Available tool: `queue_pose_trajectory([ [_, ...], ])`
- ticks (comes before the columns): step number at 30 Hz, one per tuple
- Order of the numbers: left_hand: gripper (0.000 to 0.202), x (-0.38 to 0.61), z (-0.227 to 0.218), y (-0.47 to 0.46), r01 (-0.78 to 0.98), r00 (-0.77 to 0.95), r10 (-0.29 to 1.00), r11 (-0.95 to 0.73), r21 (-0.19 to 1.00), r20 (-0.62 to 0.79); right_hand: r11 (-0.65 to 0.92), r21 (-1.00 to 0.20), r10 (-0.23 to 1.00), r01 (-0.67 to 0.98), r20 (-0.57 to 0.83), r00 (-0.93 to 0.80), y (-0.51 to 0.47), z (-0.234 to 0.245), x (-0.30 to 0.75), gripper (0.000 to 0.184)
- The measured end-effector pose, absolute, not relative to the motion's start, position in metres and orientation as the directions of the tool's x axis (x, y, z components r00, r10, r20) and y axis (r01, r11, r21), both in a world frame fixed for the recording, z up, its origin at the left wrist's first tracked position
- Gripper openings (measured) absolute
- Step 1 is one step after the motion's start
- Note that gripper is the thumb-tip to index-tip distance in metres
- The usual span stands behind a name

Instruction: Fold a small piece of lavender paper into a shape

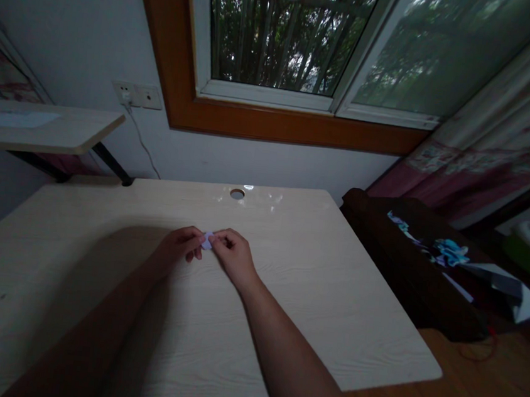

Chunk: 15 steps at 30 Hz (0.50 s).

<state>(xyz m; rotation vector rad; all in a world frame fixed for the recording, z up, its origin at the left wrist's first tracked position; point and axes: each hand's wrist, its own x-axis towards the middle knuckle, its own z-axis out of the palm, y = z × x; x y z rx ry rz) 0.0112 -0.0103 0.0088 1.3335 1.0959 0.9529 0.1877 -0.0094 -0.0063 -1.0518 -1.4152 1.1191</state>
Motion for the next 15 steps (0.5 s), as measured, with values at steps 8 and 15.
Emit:
queue_pose_trajectory([
  [8,0.021,0.0087,0.007,-0.0095,0.138,0.388,0.917,0.044,0.989,-0.095,0.212,-0.977,0.967,0.013,0.208,-0.147,-0.0116,0.0009,0.1897,0.025],
  [15,0.025,0.008,0.0122,-0.0117,0.138,0.405,0.907,0.062,0.989,-0.113,0.235,-0.972,0.957,0.024,0.227,-0.18,-0.0129,0.0006,0.1892,0.024],
])
